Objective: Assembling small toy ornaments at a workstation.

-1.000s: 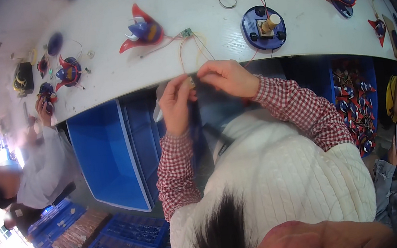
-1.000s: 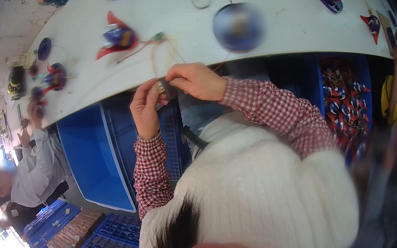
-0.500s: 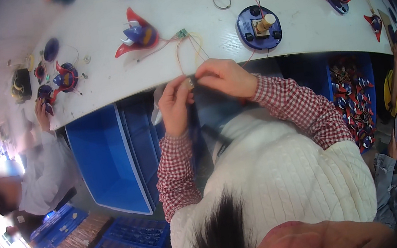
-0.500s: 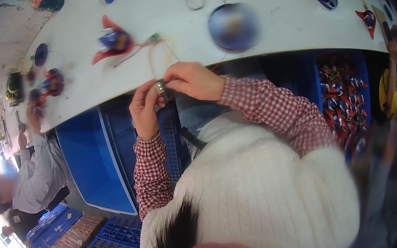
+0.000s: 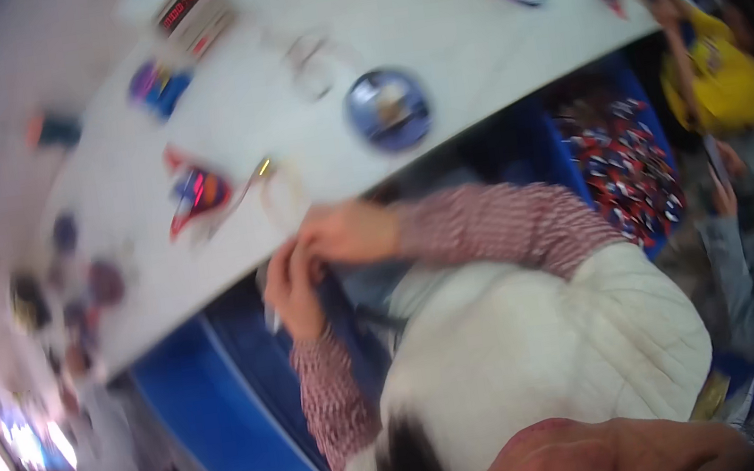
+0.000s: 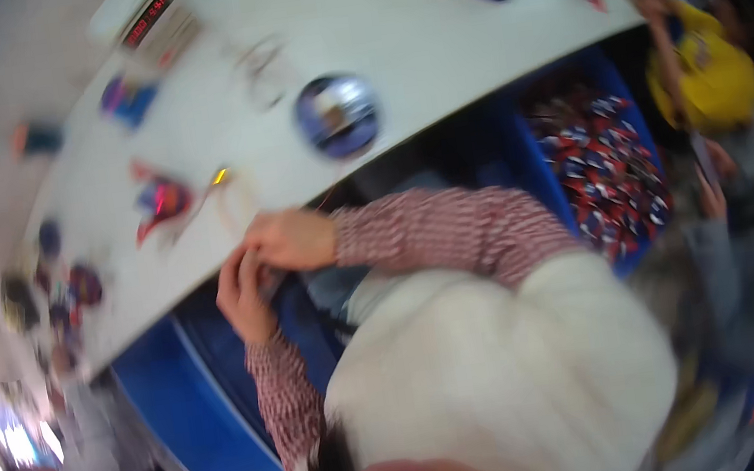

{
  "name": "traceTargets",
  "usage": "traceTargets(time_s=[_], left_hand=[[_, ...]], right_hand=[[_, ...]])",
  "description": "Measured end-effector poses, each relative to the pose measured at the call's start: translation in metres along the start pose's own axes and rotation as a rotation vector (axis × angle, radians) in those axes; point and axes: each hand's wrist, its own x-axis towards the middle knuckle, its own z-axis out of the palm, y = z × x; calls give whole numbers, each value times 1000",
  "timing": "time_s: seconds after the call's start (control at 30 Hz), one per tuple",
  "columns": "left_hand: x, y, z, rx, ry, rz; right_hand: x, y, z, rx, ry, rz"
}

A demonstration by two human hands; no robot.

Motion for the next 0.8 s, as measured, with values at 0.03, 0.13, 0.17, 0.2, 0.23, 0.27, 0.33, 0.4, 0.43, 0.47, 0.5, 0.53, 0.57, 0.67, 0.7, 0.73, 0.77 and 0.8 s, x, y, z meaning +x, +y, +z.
traceTargets(time_s=[0.03,0.13,0.17,0.2,0.23,0.27,0.33,0.4,0.43,0.47,0.5,0.53,0.57,0.67,0.7,0.73,0.77,0.8], left_hand=[[0,-4,-1,35,10,8],[3,-15,-6,77,20,75],[2,-13,-8,80,-2,83],[3,-11,-6,84,-22,90],[3,-17,-8,1,-12,89],[5,-18,-4,-5,-47,101],[6,-18,2,-40,-54,106],[7,-18,5,-68,-37,102],[6,-17,6,-63,-44,102],[6,-17,7,-63,-36,98],[5,-16,7,-63,-27,93],[5,-17,7,-63,-16,88],[5,-17,7,-65,-5,84],[4,-18,5,-88,-3,96],[4,-19,4,-103,-4,103],[4,-20,3,-118,-5,110],[5,-21,3,-117,-4,109],[5,-23,2,-119,1,106]], right_hand=[[0,0,1,28,-17,30],[4,12,11,-13,2,-98],[7,14,18,-26,11,-119],[8,21,19,-37,18,-141],[7,15,18,-36,-3,-132],[6,15,14,-59,25,-123],[4,15,9,-90,41,-122],[4,16,8,-102,38,-126],[3,16,8,-101,46,-123],[2,17,9,-99,51,-136],[2,18,10,-97,54,-149],[2,19,11,-95,55,-163],[2,20,13,-93,56,-177],[2,18,17,-116,76,-184],[1,18,18,-132,85,-187],[1,17,19,-148,95,-189],[1,17,20,-146,94,-189],[1,16,20,-160,96,-188]])
